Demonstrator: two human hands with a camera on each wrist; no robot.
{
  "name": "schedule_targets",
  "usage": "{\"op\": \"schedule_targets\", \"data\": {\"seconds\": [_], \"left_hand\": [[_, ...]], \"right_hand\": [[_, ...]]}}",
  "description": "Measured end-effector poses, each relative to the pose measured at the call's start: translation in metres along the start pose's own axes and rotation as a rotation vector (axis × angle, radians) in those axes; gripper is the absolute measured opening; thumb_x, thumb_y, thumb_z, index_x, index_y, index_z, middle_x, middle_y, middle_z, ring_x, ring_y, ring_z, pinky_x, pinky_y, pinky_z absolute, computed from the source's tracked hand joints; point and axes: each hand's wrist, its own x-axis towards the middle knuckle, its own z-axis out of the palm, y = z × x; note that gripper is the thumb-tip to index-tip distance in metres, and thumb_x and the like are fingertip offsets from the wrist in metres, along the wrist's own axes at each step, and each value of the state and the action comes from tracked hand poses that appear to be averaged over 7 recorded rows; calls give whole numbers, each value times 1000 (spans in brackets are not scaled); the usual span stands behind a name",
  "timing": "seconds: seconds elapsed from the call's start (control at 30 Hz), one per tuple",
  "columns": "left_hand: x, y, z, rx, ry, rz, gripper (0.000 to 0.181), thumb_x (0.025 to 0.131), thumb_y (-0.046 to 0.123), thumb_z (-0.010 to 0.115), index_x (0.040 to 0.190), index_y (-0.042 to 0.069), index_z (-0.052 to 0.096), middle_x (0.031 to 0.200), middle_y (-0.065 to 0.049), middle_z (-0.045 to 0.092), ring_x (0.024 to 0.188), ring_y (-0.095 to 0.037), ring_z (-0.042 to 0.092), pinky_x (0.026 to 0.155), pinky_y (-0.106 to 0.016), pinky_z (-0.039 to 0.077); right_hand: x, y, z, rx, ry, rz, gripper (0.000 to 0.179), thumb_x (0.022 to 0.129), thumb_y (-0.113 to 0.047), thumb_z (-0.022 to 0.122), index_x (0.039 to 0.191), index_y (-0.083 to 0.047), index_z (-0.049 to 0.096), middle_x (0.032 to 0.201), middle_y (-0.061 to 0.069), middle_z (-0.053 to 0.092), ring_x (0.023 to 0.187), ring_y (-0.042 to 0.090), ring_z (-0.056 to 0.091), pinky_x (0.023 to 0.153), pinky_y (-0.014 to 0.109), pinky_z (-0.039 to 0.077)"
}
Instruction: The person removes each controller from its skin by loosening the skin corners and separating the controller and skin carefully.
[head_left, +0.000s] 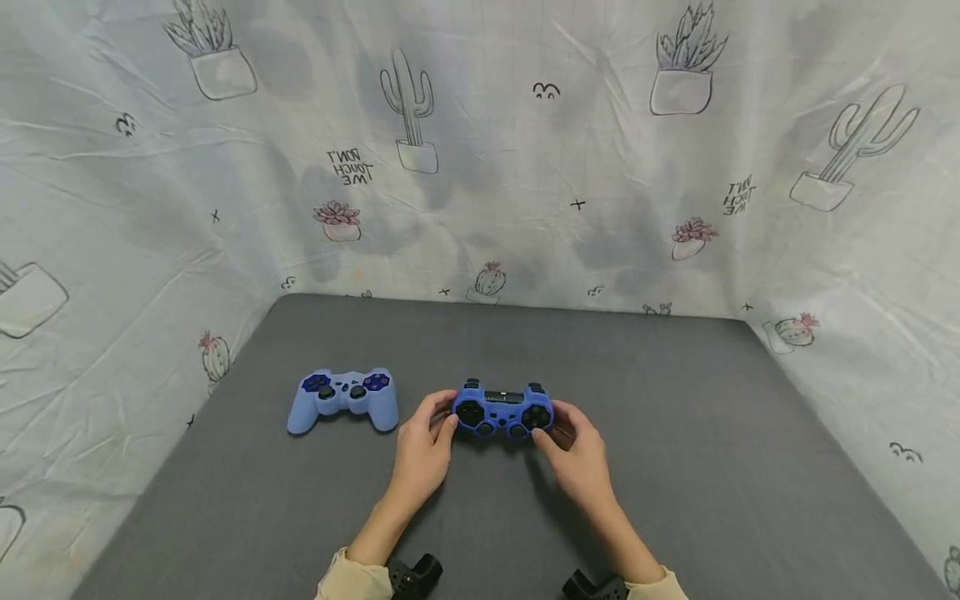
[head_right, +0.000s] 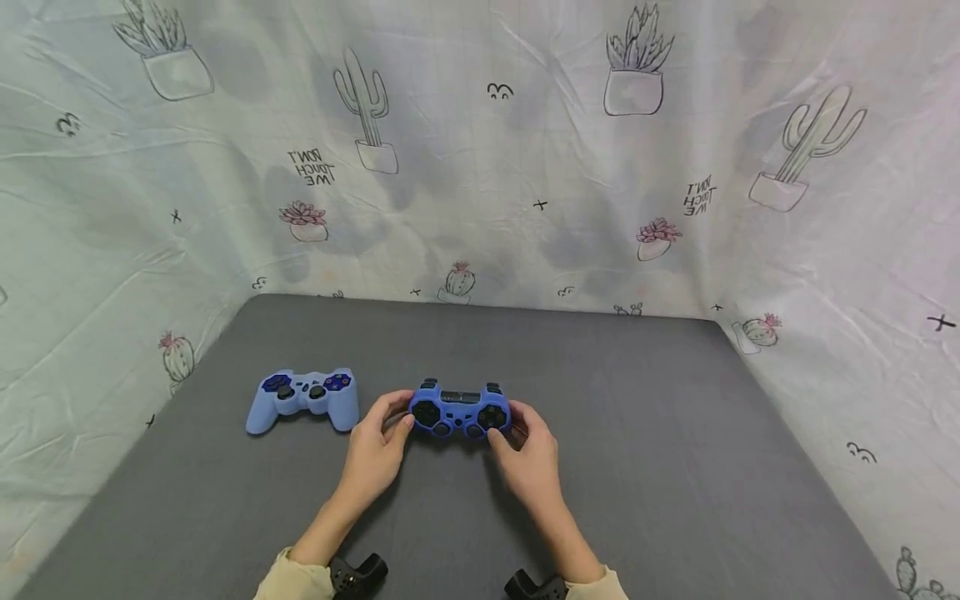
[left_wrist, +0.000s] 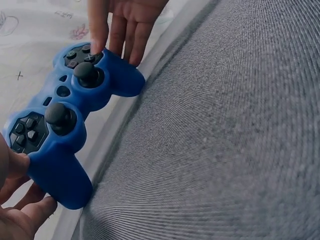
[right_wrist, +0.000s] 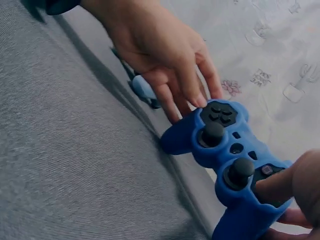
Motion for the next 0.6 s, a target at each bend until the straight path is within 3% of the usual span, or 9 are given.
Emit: {"op": "schedule_targets", "data": {"seconds": [0.27,0.6], "left_hand": [[-1,1,4,33,19,-12,33,92,-15,58,123,-2,59,121,-16,63,115,-24,59,94,-30,47],[-2,1,3,57,24,-2,32,92,-15,58,122,-4,58,121,-17,63,115,-24,59,93,-29,47]], "right_hand": [[-2,3,0,2,37,23,31,89,-2,73,119,0,64,112,13,66,106,27,64,92,39,50],[-4,2,1,18,37,40,31,88,0,72,118,1,65,113,15,66,105,27,64,91,39,50]]}}
